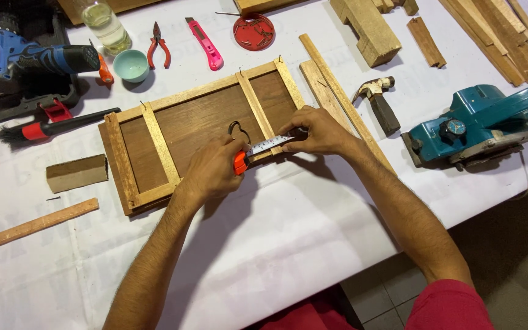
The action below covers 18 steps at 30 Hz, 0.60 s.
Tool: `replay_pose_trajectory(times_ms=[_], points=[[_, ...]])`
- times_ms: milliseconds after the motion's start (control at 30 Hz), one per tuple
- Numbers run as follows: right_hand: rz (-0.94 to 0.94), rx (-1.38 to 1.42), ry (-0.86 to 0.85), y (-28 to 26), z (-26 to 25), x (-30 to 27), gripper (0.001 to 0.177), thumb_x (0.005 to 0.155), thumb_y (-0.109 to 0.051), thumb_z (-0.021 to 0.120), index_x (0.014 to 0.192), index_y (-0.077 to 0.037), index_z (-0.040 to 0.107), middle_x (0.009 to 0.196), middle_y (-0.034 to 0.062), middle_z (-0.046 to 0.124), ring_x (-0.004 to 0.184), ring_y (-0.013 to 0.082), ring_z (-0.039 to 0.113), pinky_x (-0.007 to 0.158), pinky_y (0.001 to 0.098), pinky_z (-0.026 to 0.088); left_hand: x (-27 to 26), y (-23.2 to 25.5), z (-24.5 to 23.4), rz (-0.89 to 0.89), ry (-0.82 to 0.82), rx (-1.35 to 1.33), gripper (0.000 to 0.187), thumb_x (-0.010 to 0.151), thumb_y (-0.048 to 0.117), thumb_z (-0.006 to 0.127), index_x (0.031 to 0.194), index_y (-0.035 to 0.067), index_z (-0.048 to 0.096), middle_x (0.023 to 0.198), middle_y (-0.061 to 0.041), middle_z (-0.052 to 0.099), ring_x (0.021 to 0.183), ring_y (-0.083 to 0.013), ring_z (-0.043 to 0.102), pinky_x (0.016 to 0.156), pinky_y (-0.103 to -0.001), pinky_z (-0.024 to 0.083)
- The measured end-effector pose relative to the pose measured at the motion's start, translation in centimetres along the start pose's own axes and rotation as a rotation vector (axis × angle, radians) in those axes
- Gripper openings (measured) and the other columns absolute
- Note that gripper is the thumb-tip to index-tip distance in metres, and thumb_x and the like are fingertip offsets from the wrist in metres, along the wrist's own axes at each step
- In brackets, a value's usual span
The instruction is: Measure, mark, and assemble small wooden frame components using various tools.
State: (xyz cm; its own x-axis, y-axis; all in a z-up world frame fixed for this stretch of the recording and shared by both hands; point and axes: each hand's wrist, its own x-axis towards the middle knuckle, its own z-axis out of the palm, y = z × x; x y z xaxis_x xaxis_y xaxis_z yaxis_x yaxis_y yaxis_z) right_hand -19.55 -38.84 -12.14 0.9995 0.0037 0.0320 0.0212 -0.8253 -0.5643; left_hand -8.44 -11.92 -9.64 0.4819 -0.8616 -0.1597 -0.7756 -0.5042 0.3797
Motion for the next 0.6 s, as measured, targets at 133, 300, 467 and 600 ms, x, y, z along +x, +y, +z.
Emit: replay_pose_trajectory(times_ms=[133,300,467,600], points=[[-0.040,0.030,0.028,-0.1,0.2,-0.1,0.034,0.077,-0.032,0.090,0.105,-0.015,0.079,0.092,0.0008,0.073,0.096,0.0162,0.064,0.082,0.0349,0.055,0.1,0.1,-0.3,-0.035,-0.047,0.000,0.047,0.077,0.013,0.073,0.124,0.017,0.065,0.105,-0.008,0.062,0.101,-0.0240,0.060,0.091,-0.043,0.053],[0.025,0.025,0.012,0.3,0.5,0.1,0.035,0.077,-0.032,0.090,0.104,-0.014,0.079,0.091,0.0016,0.072,0.095,0.0164,0.065,0.082,0.0343,0.057,0.5,-0.2,-0.1,-0.033,-0.040,-0.047,0.044,0.077,0.013,0.074,0.120,0.019,0.067,0.110,-0.007,0.062,0.104,-0.0249,0.062,0.093,-0.045,0.053],[-0.010,0.011,0.012,-0.4,-0.1,0.1,0.040,0.074,-0.036,0.092,0.103,-0.013,0.079,0.091,0.0023,0.073,0.095,0.0174,0.066,0.083,0.0349,0.056,0.1,0.0,-0.6,-0.025,-0.029,-0.059,0.042,0.076,0.012,0.074,0.116,0.018,0.069,0.111,-0.008,0.063,0.107,-0.0273,0.062,0.096,-0.046,0.052],[-0.054,-0.018,0.006,-1.3,-0.5,0.2,0.055,0.065,-0.046,0.096,0.103,-0.010,0.078,0.091,0.0037,0.072,0.094,0.0192,0.066,0.081,0.0368,0.055,0.0,0.3,-0.9,-0.005,0.008,-0.060,0.044,0.073,0.010,0.074,0.116,0.017,0.068,0.108,-0.009,0.064,0.106,-0.0289,0.063,0.095,-0.047,0.053]])
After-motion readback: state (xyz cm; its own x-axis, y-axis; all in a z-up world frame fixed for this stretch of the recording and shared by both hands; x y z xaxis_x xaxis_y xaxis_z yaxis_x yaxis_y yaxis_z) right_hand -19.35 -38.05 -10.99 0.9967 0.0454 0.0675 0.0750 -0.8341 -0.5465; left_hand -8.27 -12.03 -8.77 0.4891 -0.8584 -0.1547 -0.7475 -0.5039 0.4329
